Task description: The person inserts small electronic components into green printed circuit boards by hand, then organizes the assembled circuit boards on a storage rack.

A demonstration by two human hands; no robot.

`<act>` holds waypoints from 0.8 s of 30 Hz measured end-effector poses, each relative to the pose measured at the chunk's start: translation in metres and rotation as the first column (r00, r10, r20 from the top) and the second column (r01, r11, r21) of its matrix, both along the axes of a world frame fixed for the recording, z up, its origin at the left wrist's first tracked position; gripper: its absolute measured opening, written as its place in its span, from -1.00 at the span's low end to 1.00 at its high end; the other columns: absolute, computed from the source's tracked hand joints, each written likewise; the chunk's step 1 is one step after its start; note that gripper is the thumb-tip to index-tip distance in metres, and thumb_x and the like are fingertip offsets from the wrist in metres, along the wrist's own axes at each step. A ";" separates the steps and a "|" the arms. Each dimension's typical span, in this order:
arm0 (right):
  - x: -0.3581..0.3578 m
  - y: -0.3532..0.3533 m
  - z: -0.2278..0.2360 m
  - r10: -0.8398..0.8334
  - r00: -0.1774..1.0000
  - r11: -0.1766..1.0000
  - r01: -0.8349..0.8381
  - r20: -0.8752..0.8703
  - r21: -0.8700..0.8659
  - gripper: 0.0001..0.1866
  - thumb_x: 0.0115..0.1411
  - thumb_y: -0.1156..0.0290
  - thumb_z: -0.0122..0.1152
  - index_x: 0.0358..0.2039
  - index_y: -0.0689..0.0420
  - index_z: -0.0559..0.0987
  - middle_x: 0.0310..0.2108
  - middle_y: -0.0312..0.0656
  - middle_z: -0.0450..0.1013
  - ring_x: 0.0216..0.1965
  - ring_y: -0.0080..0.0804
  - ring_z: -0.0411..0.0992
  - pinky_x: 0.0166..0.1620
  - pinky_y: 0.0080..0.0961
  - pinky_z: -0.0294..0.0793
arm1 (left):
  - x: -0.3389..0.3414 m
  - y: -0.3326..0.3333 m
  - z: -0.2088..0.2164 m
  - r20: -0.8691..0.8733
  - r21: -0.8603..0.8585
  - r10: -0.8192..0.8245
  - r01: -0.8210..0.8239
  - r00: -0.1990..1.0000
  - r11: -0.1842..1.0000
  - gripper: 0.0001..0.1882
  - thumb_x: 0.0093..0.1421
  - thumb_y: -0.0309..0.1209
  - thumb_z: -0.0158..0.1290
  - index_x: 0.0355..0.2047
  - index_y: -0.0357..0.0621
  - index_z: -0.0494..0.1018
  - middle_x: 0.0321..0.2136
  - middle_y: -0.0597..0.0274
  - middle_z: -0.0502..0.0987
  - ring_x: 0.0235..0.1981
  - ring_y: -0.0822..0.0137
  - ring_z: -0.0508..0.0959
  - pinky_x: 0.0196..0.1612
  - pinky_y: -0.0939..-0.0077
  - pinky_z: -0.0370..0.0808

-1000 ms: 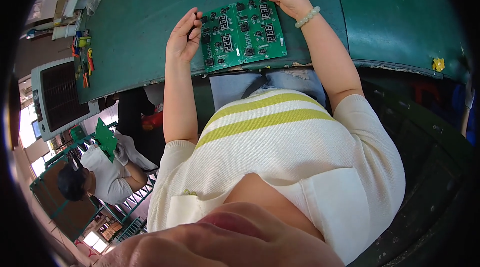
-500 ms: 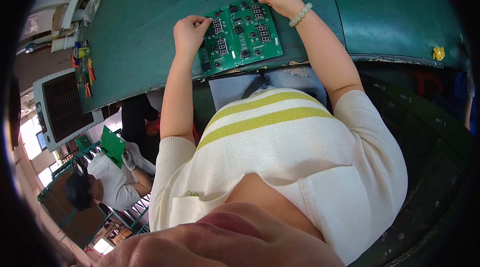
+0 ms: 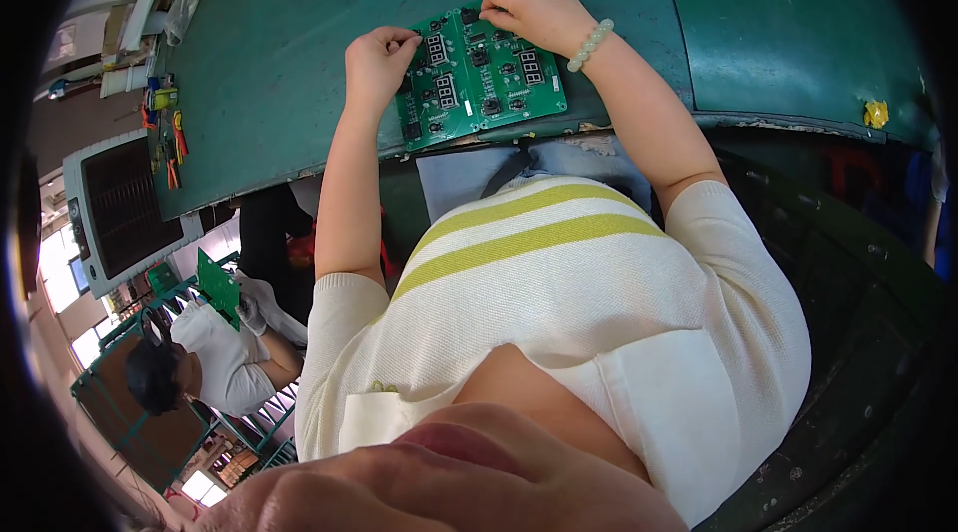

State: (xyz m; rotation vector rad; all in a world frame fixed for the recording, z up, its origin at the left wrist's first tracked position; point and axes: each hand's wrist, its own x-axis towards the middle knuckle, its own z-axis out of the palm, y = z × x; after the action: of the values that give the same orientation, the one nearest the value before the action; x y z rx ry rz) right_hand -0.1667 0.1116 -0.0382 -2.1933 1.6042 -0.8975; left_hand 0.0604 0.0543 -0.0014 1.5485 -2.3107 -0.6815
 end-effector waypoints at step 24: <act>0.013 0.004 0.011 -0.065 0.977 0.998 0.068 -0.201 0.008 -0.85 0.04 0.38 0.08 -0.40 0.11 0.58 -0.43 -0.19 0.44 -0.36 -0.23 0.45 -0.28 -0.34 0.46 | 0.053 0.017 -0.010 -0.636 0.772 0.722 0.201 0.273 0.603 -0.72 0.22 -0.45 -0.12 -0.13 -0.42 0.32 -0.47 0.19 0.38 -0.56 0.53 0.25 -0.60 0.73 0.16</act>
State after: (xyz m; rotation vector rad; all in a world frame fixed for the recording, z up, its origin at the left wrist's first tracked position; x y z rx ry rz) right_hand -0.1536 0.1158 -0.0276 -2.2950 1.7781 -0.6976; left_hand 0.1137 0.0714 -0.0119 1.1249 -0.7010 -1.9514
